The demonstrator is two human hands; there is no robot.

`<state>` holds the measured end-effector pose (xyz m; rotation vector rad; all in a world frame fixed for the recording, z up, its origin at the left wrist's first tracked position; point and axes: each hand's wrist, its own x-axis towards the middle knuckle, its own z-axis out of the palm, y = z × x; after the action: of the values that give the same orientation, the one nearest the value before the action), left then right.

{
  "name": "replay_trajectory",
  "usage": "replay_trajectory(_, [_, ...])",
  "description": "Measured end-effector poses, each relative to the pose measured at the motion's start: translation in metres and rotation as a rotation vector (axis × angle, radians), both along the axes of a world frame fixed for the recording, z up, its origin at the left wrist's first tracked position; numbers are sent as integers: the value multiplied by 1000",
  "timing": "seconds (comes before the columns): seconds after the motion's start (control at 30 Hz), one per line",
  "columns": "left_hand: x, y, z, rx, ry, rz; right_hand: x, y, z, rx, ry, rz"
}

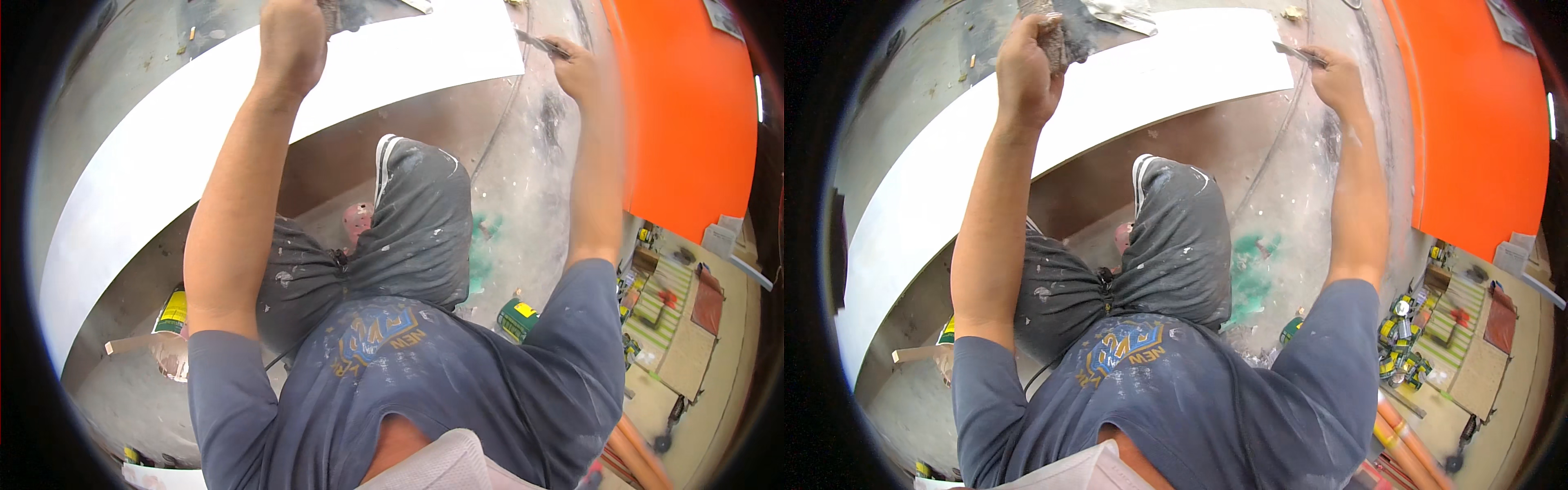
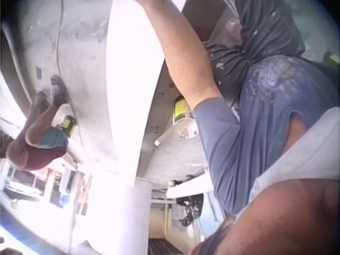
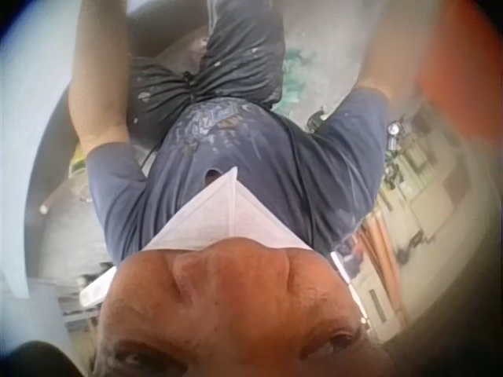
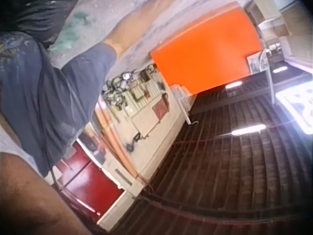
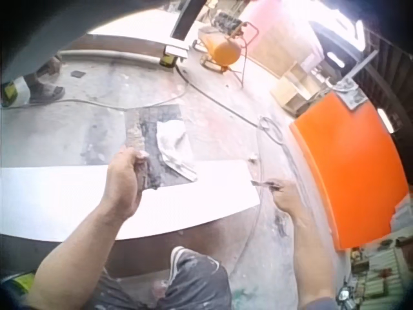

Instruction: Mixing and applying putty to a long white furniture component.

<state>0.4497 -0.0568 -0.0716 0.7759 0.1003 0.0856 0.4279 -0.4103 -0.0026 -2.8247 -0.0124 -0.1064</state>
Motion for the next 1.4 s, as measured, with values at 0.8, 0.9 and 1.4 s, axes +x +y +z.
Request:
replay_trajectory(0.8, [-21, 49, 4, 2, 265, -72, 75, -26, -96, -166, 377, -394])
replay_trajectory(0.9, [-22, 62, 8, -30, 181, -49, 72, -25, -103, -140, 314, -364])
replay_trajectory(1.4, [-28, 81, 11, -59, -11, -53, 3, 167, -100, -146, 267, -235])
